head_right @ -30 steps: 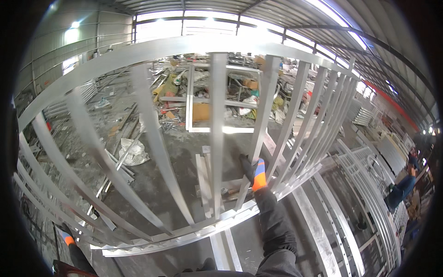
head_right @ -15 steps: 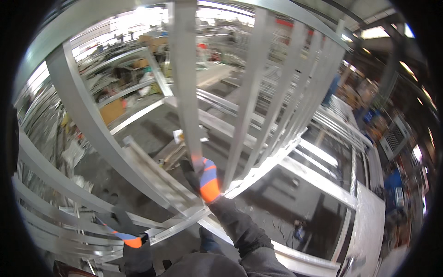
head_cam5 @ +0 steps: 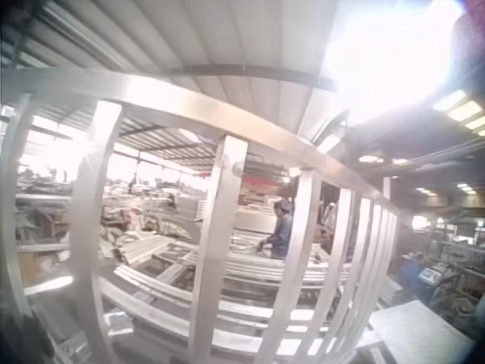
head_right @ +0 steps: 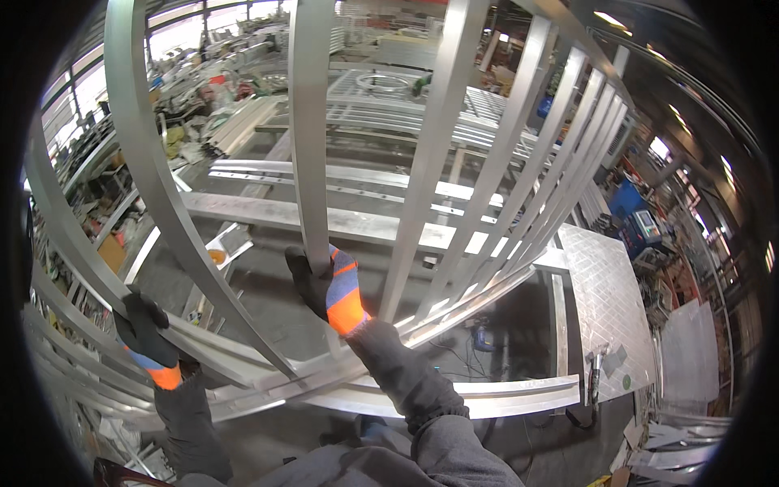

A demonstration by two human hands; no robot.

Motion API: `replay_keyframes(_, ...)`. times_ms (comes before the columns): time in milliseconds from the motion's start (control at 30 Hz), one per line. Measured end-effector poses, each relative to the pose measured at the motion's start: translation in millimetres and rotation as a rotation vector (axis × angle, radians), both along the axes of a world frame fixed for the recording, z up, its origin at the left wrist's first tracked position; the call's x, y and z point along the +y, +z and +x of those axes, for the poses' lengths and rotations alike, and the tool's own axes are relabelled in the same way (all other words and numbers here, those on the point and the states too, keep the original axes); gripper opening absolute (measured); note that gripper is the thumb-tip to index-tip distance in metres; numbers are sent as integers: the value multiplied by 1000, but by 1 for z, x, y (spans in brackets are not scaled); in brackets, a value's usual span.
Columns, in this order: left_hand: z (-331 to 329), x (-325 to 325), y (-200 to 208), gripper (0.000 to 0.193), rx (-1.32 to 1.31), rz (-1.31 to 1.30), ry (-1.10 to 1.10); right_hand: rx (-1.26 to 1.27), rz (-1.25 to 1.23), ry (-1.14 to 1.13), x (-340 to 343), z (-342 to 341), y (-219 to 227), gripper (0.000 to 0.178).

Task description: The person welds a large rectangular metal frame using a welding torch, moving along the joints to secure the structure. The person repositions the frame on the floor to access different sides and continues welding the remaining joints.

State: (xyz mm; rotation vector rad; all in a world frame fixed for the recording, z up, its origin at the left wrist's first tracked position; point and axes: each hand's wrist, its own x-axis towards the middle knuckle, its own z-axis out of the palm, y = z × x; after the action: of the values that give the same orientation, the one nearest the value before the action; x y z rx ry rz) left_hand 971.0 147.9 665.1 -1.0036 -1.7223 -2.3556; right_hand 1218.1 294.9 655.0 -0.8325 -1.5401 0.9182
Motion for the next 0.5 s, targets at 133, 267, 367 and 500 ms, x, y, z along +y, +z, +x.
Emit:
replay_keyframes(133, 8, 95, -6, 14, 122, 212, -218, 162, 189, -61, 72, 39, -11, 28)
replay_keyframes(267, 13, 210, -8, 12, 184, 189, -309, 447, 182, 41, 177, 74, -40, 31)
replay_keyframes(367, 30, 287, -15, 30, -386, 500, -826, 619, 130, 89, 252, 92, -57, 30)
replay_keyframes(500, 41, 389, -13, 36, -642, 223, -849, 800, 176, 62, 357, 89, -66, 29)
